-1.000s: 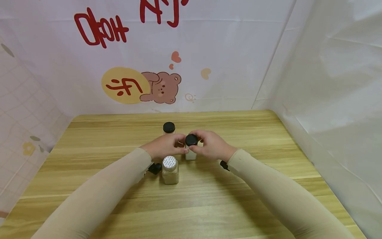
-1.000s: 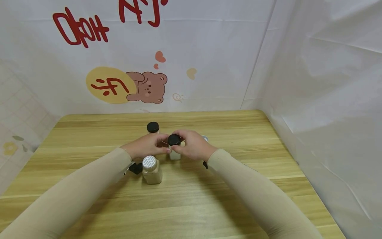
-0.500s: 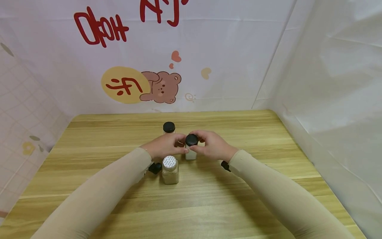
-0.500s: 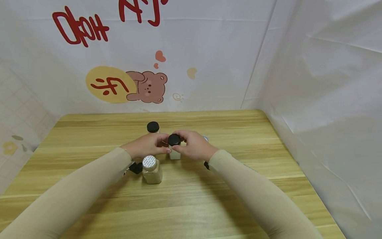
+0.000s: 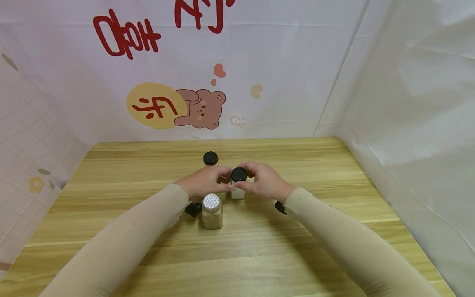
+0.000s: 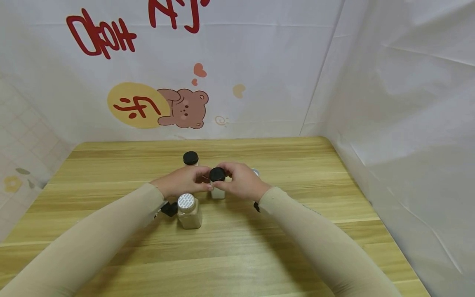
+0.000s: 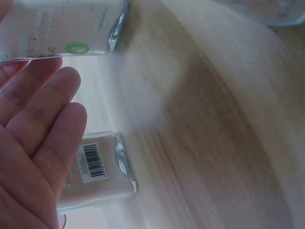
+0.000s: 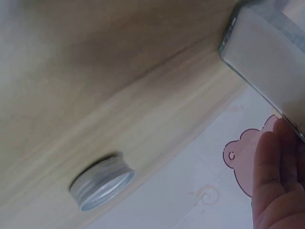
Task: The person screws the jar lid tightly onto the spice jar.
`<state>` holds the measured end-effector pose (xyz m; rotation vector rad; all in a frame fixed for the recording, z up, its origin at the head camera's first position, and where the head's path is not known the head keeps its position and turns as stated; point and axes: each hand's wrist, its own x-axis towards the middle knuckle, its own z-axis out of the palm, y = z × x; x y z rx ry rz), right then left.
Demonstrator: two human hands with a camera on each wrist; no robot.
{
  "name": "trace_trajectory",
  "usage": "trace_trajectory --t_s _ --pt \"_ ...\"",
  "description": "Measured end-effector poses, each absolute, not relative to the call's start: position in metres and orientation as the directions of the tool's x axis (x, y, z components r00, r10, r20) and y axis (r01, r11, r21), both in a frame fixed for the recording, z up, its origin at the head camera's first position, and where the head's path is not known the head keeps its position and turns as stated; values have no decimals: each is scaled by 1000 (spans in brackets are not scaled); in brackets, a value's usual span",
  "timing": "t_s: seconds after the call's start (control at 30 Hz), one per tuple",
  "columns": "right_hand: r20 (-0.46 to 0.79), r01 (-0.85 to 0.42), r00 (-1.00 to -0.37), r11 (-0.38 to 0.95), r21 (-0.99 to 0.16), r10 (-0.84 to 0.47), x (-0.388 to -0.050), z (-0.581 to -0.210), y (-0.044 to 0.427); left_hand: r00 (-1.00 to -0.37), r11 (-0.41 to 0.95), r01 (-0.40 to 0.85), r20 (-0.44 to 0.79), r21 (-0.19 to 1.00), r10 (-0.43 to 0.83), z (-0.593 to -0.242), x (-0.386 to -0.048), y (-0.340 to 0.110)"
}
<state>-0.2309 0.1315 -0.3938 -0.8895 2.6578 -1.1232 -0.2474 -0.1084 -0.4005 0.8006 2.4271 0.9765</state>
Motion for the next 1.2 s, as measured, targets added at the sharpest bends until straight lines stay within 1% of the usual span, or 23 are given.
trace_trajectory --t_s 0.13,0.43,0.77,1.07,1.2 --pt "104 -446 -829 537 -716 -550 -230 -396 133 -758 594 354 -151 722 635 -401 -247 -108" --pt "125 -455 -804 467 -758 -581 -230 -399 137 -769 607 345 -155 716 620 -401 -247 -108" --pt "96 -404 -832 479 -779 -546 -230 -401 136 -766 606 340 -162 719 622 -399 -246 -108" --pt "112 -421 -812 443 -791 -572 -230 -404 138 -774 613 337 -161 715 613 -400 -244 -108" --pt "109 -410 -819 441 -799 -564 -230 -404 138 -774 616 342 -159 710 613 -400 -244 -108"
